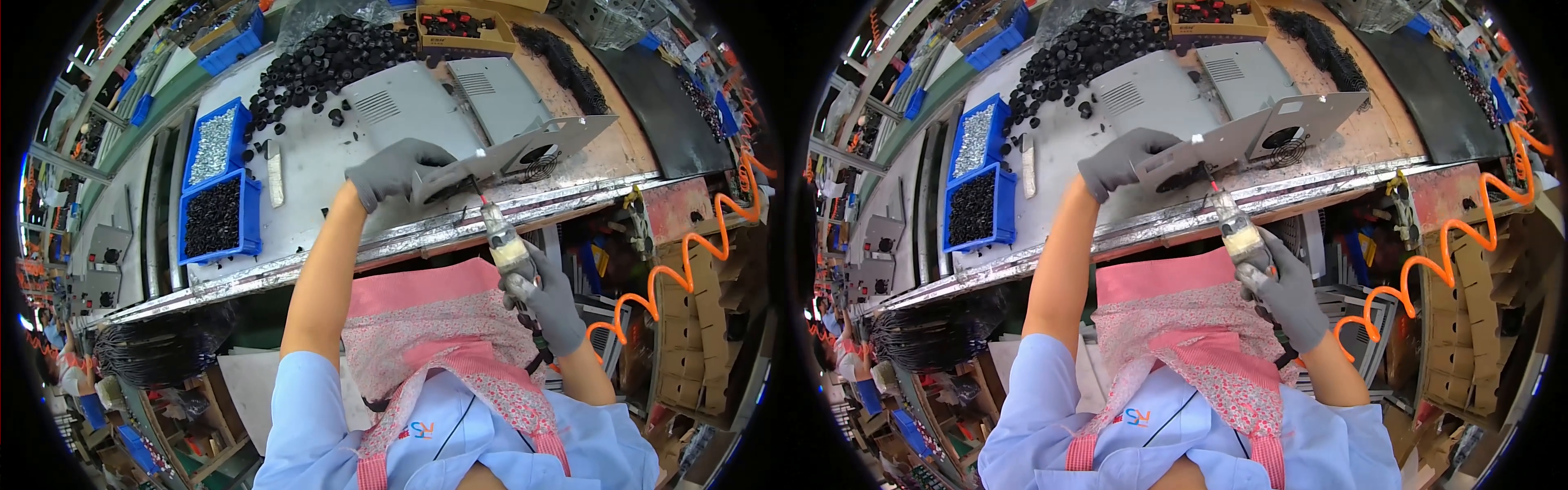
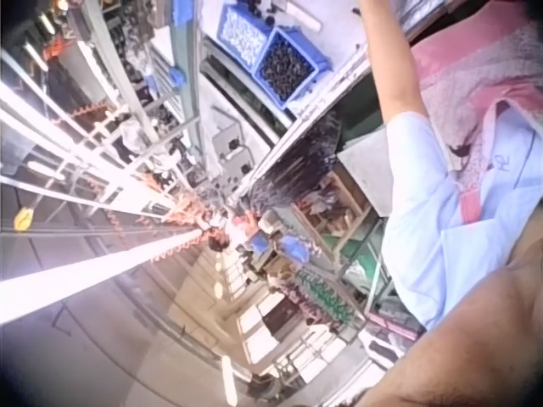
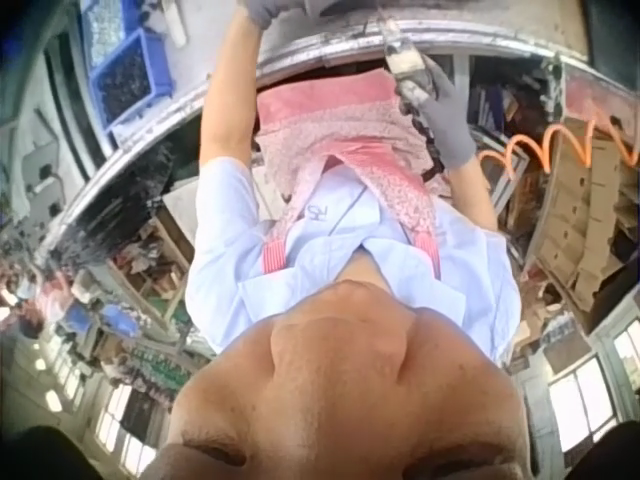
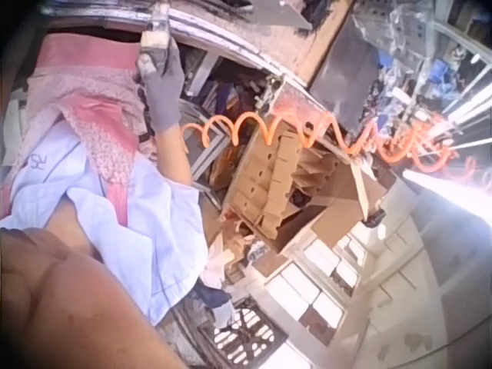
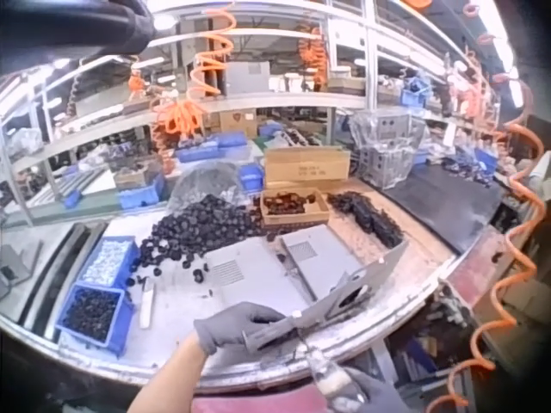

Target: Assembling the metal casing for an electronic device, installing fans and securing components with an electric screwdriver.

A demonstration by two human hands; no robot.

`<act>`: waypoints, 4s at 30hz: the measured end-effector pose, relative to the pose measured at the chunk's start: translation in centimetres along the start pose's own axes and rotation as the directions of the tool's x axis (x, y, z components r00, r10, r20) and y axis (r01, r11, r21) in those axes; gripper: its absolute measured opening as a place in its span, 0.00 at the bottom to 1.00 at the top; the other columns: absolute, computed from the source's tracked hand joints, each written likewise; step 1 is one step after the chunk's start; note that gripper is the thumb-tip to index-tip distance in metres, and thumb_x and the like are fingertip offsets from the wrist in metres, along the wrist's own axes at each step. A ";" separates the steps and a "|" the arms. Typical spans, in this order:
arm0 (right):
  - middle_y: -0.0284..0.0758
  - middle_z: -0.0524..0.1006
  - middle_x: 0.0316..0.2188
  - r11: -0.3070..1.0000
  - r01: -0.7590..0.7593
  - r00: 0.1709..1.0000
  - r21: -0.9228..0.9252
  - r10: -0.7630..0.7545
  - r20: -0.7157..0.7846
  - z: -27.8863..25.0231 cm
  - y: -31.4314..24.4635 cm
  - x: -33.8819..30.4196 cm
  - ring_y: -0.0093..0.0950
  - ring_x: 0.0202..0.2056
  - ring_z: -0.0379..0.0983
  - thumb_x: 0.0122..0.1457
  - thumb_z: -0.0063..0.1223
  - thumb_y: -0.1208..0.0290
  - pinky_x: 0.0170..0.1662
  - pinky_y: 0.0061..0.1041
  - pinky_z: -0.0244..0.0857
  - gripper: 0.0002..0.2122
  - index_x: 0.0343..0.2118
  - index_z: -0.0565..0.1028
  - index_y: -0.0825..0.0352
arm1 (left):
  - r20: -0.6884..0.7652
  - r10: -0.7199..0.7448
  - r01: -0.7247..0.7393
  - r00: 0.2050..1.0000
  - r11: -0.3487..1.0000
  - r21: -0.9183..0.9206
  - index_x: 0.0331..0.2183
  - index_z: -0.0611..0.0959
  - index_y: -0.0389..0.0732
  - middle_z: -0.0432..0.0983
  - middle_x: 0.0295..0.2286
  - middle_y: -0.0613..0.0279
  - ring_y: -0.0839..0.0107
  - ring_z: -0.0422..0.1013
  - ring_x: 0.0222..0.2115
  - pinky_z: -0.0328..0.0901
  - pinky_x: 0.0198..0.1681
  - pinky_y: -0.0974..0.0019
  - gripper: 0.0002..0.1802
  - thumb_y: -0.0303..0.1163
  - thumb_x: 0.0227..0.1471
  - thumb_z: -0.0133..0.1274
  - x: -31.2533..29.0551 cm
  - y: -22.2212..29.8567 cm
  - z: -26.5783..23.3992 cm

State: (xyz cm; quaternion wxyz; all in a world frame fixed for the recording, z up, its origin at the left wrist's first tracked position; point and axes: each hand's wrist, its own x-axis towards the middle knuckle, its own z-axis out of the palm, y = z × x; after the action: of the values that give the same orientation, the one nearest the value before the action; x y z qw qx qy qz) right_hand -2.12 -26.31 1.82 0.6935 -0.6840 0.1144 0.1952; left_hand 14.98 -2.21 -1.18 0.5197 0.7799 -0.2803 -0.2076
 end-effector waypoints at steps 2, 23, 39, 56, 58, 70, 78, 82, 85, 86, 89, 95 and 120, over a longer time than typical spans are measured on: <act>0.31 0.71 0.31 0.999 0.016 1.000 -0.041 -0.016 0.006 -0.8 0.2 -0.2 0.16 0.25 0.66 0.50 0.52 0.72 0.27 0.16 0.61 0.28 0.55 0.59 0.69 | -0.118 -0.021 0.011 0.993 0.996 -0.084 0.37 0.79 0.32 0.77 0.30 0.56 0.73 0.70 0.29 0.64 0.37 0.73 0.18 0.34 0.45 0.53 0.3 0.0 1.8; 0.46 0.70 0.36 0.413 0.478 0.827 -0.775 -0.508 0.239 -3.1 1.5 1.2 0.39 0.30 0.70 0.54 0.52 0.61 0.34 0.27 0.65 0.26 0.53 0.62 0.68 | -0.336 -0.096 -0.051 0.937 0.914 -0.403 0.31 0.82 0.36 0.75 0.24 0.59 0.74 0.70 0.26 0.64 0.30 0.71 0.12 0.34 0.45 0.55 -1.6 0.7 3.7; 0.30 0.67 0.27 0.989 0.066 0.975 0.129 -0.092 0.201 -2.1 -1.0 0.8 0.16 0.24 0.63 0.62 0.38 0.67 0.24 0.17 0.63 0.21 0.58 0.56 0.61 | -0.451 0.205 -0.271 0.869 0.959 -0.086 0.40 0.77 0.28 0.76 0.33 0.56 0.75 0.71 0.31 0.66 0.36 0.72 0.16 0.27 0.48 0.53 -1.2 -2.6 3.8; 0.28 0.66 0.25 0.993 0.113 0.980 0.023 -0.115 0.164 -2.0 0.5 -0.2 0.14 0.23 0.62 0.61 0.38 0.63 0.22 0.14 0.60 0.23 0.59 0.55 0.60 | -0.714 -0.212 -0.199 0.668 0.873 -0.445 0.38 0.76 0.31 0.74 0.32 0.59 0.73 0.68 0.29 0.64 0.33 0.72 0.19 0.38 0.52 0.50 -2.3 -1.6 3.7; 0.28 0.67 0.26 0.997 0.081 0.978 0.003 -0.080 0.191 -2.2 0.8 -1.0 0.13 0.23 0.62 0.61 0.39 0.63 0.22 0.14 0.60 0.23 0.59 0.55 0.59 | -0.575 -0.469 -0.530 0.670 0.240 -0.813 0.41 0.71 0.31 0.72 0.33 0.55 0.67 0.67 0.31 0.66 0.33 0.71 0.21 0.41 0.56 0.45 -4.1 -2.6 3.4; 0.34 0.68 0.48 0.988 0.147 0.922 -0.056 -0.116 0.369 1.1 2.1 -1.8 0.19 0.44 0.65 0.58 0.46 0.68 0.48 0.19 0.59 0.26 0.59 0.54 0.60 | -0.193 -0.174 -0.220 0.966 -0.156 -0.963 0.39 0.72 0.40 0.72 0.30 0.62 0.78 0.63 0.21 0.55 0.13 0.82 0.14 0.38 0.55 0.46 -10.5 -3.1 9.4; 0.36 0.72 0.41 0.977 0.165 0.908 -0.137 -0.096 0.407 1.6 3.0 -1.3 0.21 0.40 0.68 0.58 0.46 0.71 0.45 0.21 0.62 0.26 0.59 0.53 0.59 | -0.245 -0.457 -0.309 0.855 -0.069 -0.949 0.36 0.74 0.43 0.73 0.29 0.64 0.80 0.64 0.20 0.54 0.12 0.83 0.15 0.43 0.52 0.48 -10.0 -0.4 10.7; 0.35 0.73 0.39 0.967 0.215 0.908 -0.137 -0.146 0.394 1.5 3.7 -1.3 0.19 0.38 0.69 0.58 0.45 0.73 0.44 0.20 0.62 0.26 0.60 0.53 0.59 | -0.239 -0.417 -0.297 0.877 -0.079 -0.951 0.35 0.75 0.43 0.74 0.28 0.64 0.80 0.63 0.18 0.52 0.11 0.83 0.16 0.46 0.52 0.47 -9.6 0.0 10.9; 0.34 0.73 0.38 0.979 0.177 0.910 -0.102 -0.123 0.396 1.5 3.6 -1.4 0.18 0.37 0.68 0.58 0.45 0.73 0.43 0.19 0.62 0.27 0.60 0.53 0.58 | -0.251 -0.344 -0.291 0.905 -0.068 -0.954 0.34 0.75 0.43 0.74 0.27 0.64 0.80 0.63 0.18 0.52 0.10 0.83 0.16 0.46 0.52 0.46 -9.3 -0.2 10.8; 0.34 0.73 0.38 0.979 0.176 0.910 -0.102 -0.123 0.395 1.5 3.6 -1.4 0.18 0.37 0.68 0.58 0.45 0.73 0.43 0.19 0.62 0.27 0.60 0.53 0.58 | -0.250 -0.344 -0.290 0.905 -0.068 -0.955 0.34 0.75 0.43 0.74 0.27 0.64 0.80 0.63 0.18 0.52 0.10 0.83 0.16 0.46 0.52 0.46 -9.3 -0.3 10.8; 0.33 0.73 0.38 0.980 0.188 0.904 -0.059 -0.149 0.400 1.3 3.5 -1.5 0.17 0.37 0.67 0.58 0.45 0.74 0.43 0.19 0.62 0.27 0.60 0.52 0.59 | -0.241 -0.344 -0.265 0.908 -0.023 -0.964 0.34 0.75 0.43 0.73 0.28 0.65 0.81 0.63 0.18 0.52 0.10 0.84 0.16 0.46 0.52 0.47 -9.2 -0.2 10.9; 0.30 0.70 0.32 0.995 -0.032 0.882 0.099 -0.018 0.471 0.8 2.6 -1.9 0.14 0.27 0.65 0.58 0.45 0.64 0.31 0.16 0.63 0.28 0.60 0.52 0.59 | -0.381 -0.325 -0.308 0.866 0.256 -0.916 0.32 0.74 0.44 0.74 0.30 0.60 0.82 0.66 0.17 0.54 0.11 0.84 0.14 0.44 0.50 0.52 -9.8 -0.8 10.8; 0.27 0.68 0.41 0.984 0.091 0.927 0.157 -0.141 0.348 -0.6 2.5 -2.0 0.12 0.27 0.57 0.58 0.44 0.73 0.29 0.12 0.57 0.27 0.60 0.52 0.59 | -0.002 -0.124 0.119 0.992 0.951 0.285 0.45 0.72 0.39 0.73 0.39 0.55 0.65 0.68 0.37 0.62 0.43 0.64 0.36 0.48 0.36 0.63 -3.2 0.1 1.9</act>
State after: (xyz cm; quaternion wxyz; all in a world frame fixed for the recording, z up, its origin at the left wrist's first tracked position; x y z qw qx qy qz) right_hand -4.87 -27.16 0.38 0.7585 -0.5931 -0.0411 0.2667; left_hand 11.35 -1.47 -1.71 0.3858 0.8607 -0.2630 -0.2031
